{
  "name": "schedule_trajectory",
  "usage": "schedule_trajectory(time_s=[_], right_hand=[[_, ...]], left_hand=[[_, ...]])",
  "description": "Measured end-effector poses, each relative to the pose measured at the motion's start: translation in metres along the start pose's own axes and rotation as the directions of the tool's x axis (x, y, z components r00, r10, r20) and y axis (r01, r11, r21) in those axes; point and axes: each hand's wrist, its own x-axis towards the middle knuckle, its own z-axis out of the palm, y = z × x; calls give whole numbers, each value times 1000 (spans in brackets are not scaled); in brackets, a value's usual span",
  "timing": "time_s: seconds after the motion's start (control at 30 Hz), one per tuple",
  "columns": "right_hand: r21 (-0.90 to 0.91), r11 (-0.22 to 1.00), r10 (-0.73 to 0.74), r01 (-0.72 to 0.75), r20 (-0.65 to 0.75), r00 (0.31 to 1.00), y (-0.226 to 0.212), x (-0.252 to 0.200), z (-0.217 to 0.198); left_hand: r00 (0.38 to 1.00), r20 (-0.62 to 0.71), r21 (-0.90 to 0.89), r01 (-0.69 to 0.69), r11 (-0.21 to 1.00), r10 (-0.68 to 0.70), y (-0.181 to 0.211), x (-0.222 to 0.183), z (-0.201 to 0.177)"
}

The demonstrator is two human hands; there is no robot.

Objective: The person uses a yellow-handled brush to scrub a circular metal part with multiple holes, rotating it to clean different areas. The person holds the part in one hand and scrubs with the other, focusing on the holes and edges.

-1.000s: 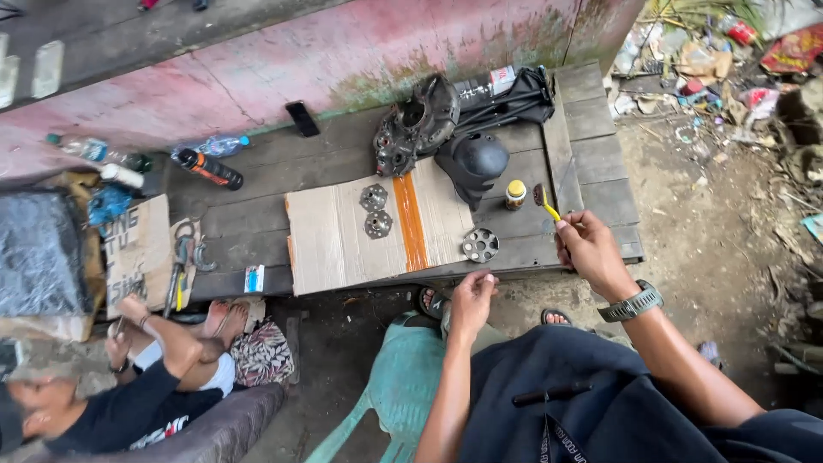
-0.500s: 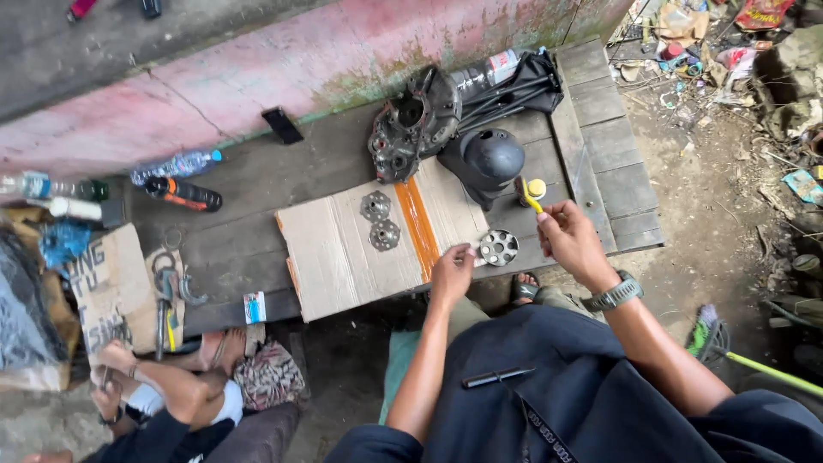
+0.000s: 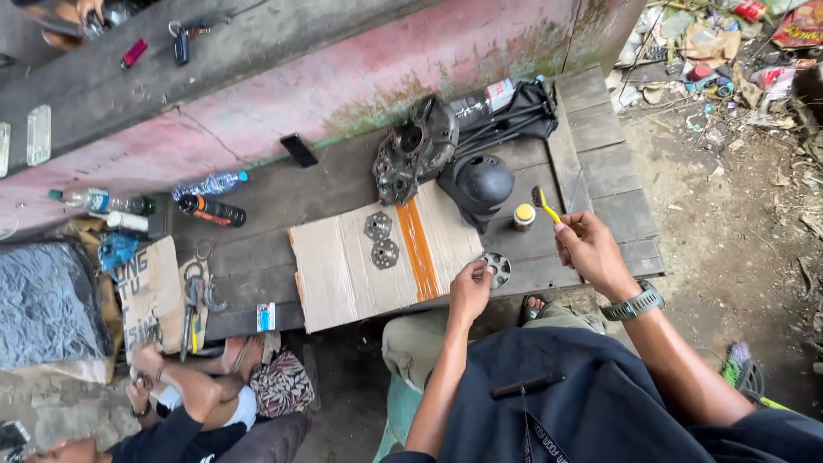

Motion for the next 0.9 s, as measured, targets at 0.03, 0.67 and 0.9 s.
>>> schedule_trajectory(time_s=[0.03,0.67,0.9], right_hand=[[6,1000,-7,7,-7,1000,2,-1,-5],[162,987,42,-6,-219,975,57,-20,19],[226,973,41,54,-397,917,101,-16,70]], left_hand=[[1000,3,5,-10,1000,10,1,3,4],[922,388,622,-268,735,8,-72,52,-3],[851,524,683,-440,582,28,-114,108,-21]])
